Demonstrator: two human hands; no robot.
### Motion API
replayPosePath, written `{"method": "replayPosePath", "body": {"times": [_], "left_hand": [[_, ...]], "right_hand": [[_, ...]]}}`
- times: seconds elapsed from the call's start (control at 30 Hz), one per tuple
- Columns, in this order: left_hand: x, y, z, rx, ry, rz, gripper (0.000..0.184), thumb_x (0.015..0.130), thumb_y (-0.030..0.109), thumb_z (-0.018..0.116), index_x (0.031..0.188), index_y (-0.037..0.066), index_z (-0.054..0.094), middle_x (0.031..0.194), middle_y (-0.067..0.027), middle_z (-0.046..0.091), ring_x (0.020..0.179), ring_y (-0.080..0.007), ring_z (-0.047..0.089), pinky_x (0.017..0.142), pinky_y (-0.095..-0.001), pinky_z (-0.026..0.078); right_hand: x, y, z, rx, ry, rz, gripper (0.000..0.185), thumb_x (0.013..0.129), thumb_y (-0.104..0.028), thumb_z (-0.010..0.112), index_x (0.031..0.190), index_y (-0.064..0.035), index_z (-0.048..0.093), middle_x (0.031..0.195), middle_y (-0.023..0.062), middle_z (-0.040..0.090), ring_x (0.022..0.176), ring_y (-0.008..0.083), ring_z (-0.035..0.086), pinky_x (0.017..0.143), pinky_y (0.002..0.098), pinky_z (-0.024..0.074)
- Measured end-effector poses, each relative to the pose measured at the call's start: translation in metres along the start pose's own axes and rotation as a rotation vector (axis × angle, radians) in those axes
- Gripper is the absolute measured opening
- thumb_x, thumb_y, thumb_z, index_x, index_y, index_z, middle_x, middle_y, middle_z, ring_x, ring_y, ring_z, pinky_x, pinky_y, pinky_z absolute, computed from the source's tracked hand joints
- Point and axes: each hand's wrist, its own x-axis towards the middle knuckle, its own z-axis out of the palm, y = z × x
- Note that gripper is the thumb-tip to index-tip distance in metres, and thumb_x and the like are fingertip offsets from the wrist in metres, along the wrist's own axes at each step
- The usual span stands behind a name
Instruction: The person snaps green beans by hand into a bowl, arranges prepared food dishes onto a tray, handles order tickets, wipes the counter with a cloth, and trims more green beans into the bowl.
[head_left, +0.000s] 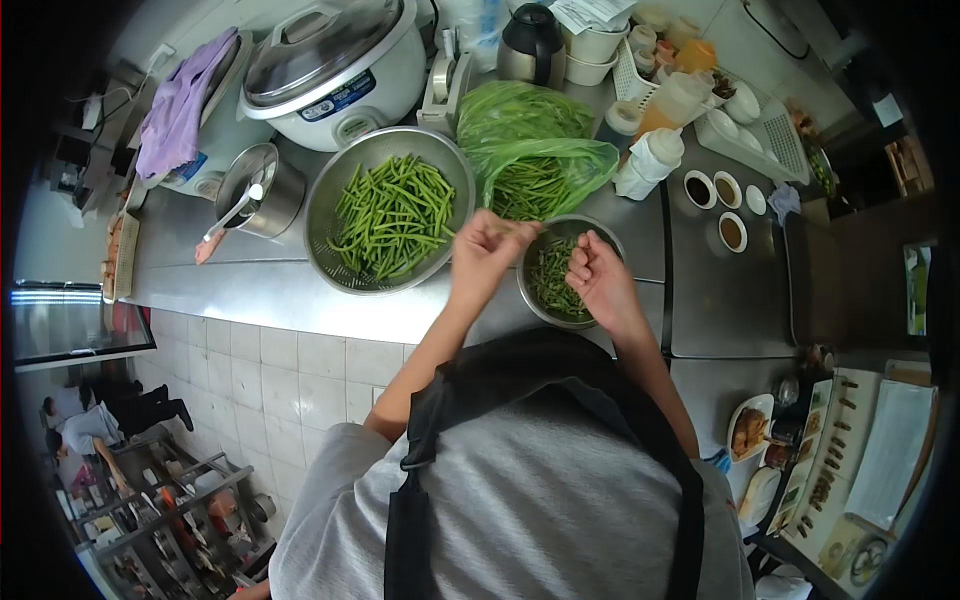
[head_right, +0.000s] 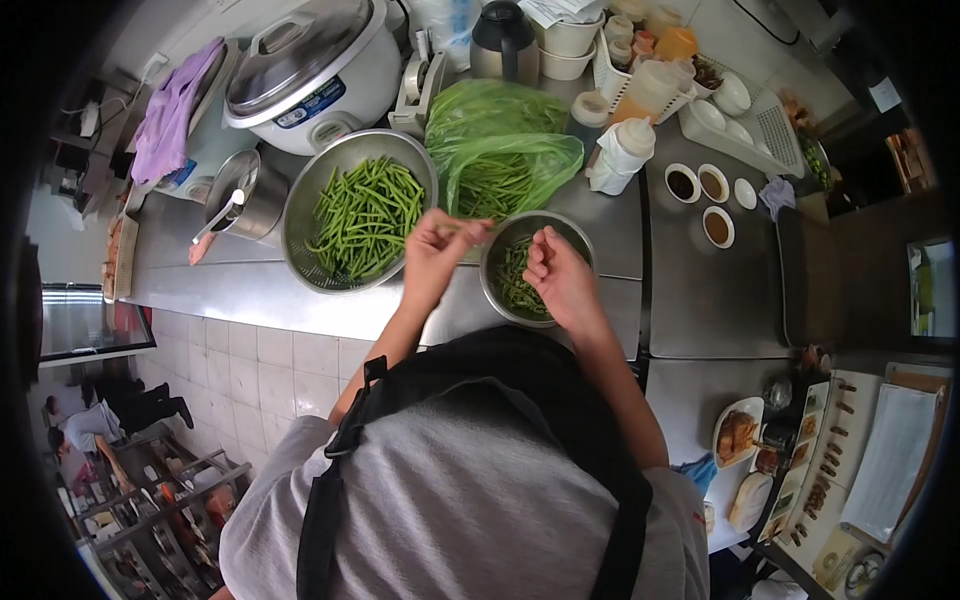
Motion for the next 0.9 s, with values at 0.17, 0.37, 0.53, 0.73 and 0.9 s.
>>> {"method": "replayPosePath", "body": {"times": [0.17,0.37,0.53,0.73,0.9], "left_hand": [[0.041,0.028,-0.005,0.542,0.037,-0.094,0.014,0.086,-0.003,0.047,0.090,0.001,0.060,0.072,-0.0116,0.062,0.073,-0.0185,0.063,0.071,-0.0271,0.050],[0.093,-0.047,0.002,1.396,-0.358,0.147,0.017,0.071,0.011,0.065,0.088,0.006,0.067,0.093,-0.0179,0.063,0.088,-0.0347,0.062,0.076,-0.0443,0.050],[0.113,-0.049,-0.010,1.457,-0.497,0.030,0.020,0.067,0.019,0.074,0.084,0.008,0.071,0.088,-0.0149,0.063,0.086,-0.0321,0.063,0.075,-0.0421,0.051],[0.117,0.001,-0.008,1.028,-0.311,-0.036,0.023,0.078,0.021,0.074,0.093,0.005,0.072,0.083,-0.0097,0.071,0.069,-0.0166,0.064,0.069,-0.0301,0.049],[0.110,0.012,-0.008,0.670,-0.225,-0.105,0.029,0.082,0.017,0.072,0.104,-0.001,0.068,0.084,-0.0040,0.070,0.076,-0.0055,0.060,0.072,-0.0222,0.047]], "right_hand": [[-0.005,-0.006,0.005,-0.172,0.119,-0.049,0.013,0.090,-0.013,0.045,0.094,-0.0037,0.053,0.071,-0.0004,0.045,0.059,0.0075,0.039,0.056,0.0230,0.0333],[-0.012,-0.014,0.000,-0.307,0.076,-0.083,0.016,0.089,-0.011,0.043,0.094,-0.0017,0.055,0.068,-0.0020,0.044,0.054,0.0052,0.034,0.049,0.0212,0.0291],[-0.024,-0.023,-0.006,-0.444,0.172,-0.153,0.019,0.089,-0.010,0.044,0.097,0.0004,0.058,0.067,-0.0037,0.042,0.052,0.0037,0.031,0.047,0.0193,0.0263],[-0.019,-0.022,-0.008,-0.538,0.185,-0.147,0.022,0.093,-0.012,0.045,0.104,-0.0001,0.060,0.068,-0.0052,0.041,0.053,0.0020,0.030,0.046,0.0190,0.0264],[-0.004,-0.020,0.006,-0.748,0.150,-0.112,0.026,0.095,-0.017,0.050,0.114,-0.0052,0.061,0.070,-0.0057,0.046,0.056,0.0015,0.037,0.047,0.0186,0.0308]]}}
